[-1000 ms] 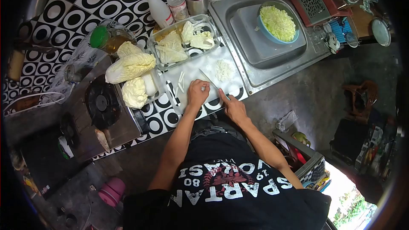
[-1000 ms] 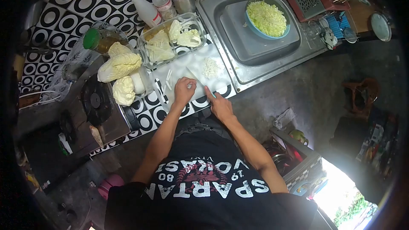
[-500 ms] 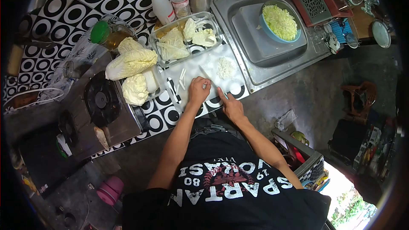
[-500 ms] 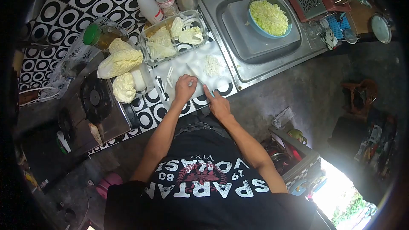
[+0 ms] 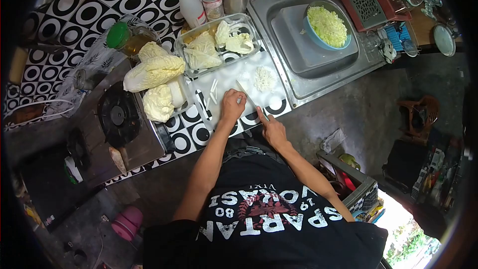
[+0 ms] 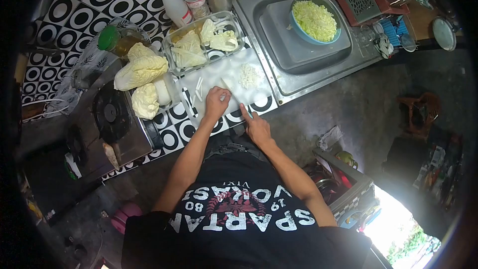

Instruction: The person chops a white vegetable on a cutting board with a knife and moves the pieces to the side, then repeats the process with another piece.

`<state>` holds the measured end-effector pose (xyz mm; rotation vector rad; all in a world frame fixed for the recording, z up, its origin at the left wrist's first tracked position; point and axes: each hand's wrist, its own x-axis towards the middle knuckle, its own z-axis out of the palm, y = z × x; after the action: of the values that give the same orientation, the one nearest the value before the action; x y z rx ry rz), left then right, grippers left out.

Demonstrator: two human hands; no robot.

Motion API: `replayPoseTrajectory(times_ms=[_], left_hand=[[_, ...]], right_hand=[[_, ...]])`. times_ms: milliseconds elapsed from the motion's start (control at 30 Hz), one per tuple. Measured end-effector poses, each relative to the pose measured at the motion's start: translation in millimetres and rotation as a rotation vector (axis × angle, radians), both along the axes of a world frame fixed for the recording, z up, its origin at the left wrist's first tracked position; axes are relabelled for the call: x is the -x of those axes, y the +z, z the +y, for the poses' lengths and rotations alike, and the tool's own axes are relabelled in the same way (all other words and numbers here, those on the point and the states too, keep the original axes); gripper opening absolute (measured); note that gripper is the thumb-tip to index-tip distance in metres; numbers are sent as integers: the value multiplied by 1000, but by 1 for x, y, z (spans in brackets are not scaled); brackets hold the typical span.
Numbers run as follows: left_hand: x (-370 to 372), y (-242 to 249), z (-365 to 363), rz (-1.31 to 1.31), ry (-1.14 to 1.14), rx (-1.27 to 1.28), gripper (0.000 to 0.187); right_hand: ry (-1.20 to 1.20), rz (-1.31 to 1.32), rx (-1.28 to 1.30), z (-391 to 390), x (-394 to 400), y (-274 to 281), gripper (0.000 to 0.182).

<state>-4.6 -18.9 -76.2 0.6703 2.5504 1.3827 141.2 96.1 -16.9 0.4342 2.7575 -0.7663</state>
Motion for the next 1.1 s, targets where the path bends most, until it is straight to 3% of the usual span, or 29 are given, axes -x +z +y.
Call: replayPoseTrajectory(times_ms=[233,467,733,867,1100], left_hand=[[-1,1,-2,32,-32,-6,6],[-3,2,-1,-19,14,-17,6],[-2,0,-2,50,-13,-6,6],[-3,1,-3,54,-19,-16,6],[-2,-1,-7,-17,12,-57,7]], right_hand=[[16,0,5,1,47,2,76],[11,-46,10,0,21,25,76],[9,100,-33,-6,20,-15,79],[39,-3,-23,-1,51,0,80],[35,-33,13,-1,21,18,79]])
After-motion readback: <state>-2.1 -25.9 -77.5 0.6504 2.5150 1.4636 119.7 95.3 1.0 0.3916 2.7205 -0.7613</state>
